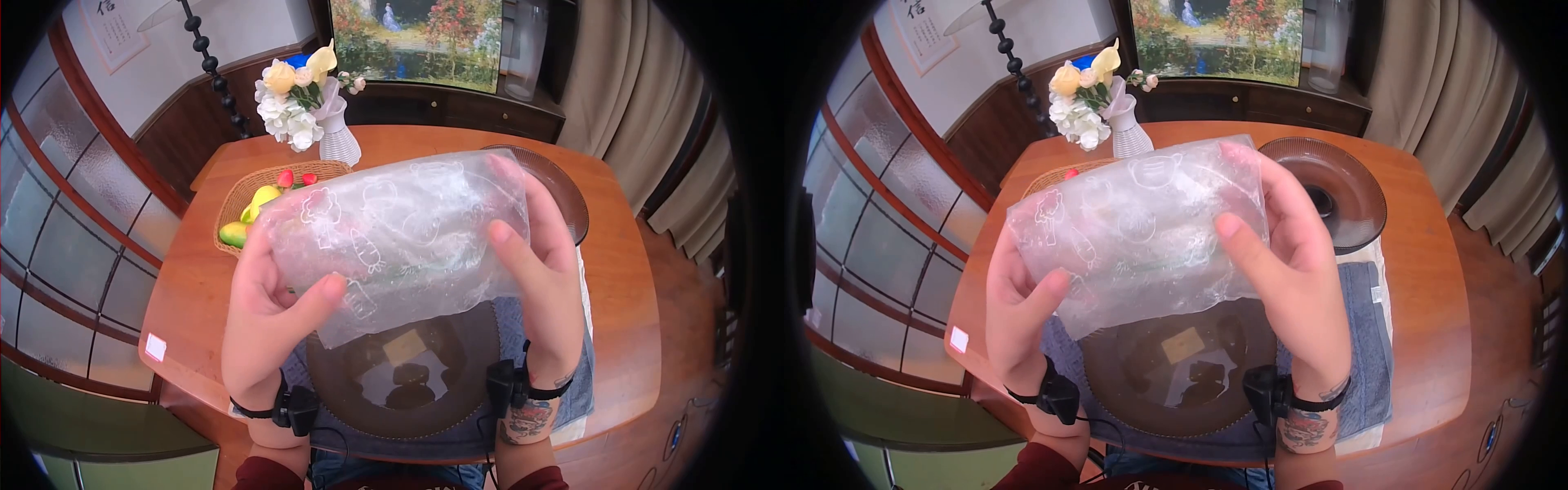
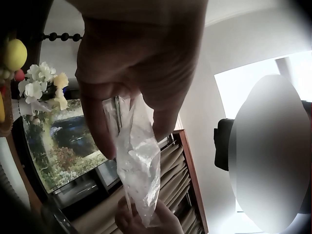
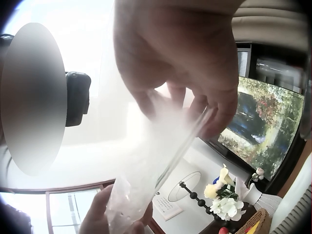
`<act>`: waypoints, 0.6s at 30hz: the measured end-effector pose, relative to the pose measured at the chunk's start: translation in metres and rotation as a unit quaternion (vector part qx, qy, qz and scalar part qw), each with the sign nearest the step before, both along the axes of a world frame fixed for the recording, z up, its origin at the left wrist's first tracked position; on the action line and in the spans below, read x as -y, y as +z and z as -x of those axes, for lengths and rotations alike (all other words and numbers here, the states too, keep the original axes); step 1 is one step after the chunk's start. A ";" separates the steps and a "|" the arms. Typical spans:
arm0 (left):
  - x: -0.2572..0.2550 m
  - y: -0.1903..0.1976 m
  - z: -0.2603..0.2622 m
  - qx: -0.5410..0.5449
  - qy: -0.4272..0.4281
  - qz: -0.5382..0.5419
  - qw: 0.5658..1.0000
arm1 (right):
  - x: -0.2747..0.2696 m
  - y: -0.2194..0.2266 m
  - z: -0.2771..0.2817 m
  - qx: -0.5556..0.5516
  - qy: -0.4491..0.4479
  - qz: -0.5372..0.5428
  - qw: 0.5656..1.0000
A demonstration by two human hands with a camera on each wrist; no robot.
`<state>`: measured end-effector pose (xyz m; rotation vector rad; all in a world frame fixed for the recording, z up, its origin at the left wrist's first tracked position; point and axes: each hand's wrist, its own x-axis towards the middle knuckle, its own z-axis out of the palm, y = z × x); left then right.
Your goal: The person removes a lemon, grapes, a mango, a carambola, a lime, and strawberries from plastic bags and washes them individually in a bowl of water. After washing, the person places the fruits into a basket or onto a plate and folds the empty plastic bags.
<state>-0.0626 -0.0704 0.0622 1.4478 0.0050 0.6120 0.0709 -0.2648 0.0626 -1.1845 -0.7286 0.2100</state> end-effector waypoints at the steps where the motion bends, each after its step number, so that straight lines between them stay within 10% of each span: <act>1: 0.000 0.001 0.000 -0.030 -0.001 0.005 1.000 | 0.000 -0.001 -0.001 0.000 0.000 0.000 1.000; 13: 0.006 -0.005 -0.009 0.026 0.039 0.060 0.997 | 0.000 -0.001 0.003 -0.133 0.014 -0.055 0.989; 18: 0.007 -0.002 -0.003 -0.001 0.035 0.022 0.999 | 0.011 -0.005 -0.004 -0.108 0.064 0.107 0.986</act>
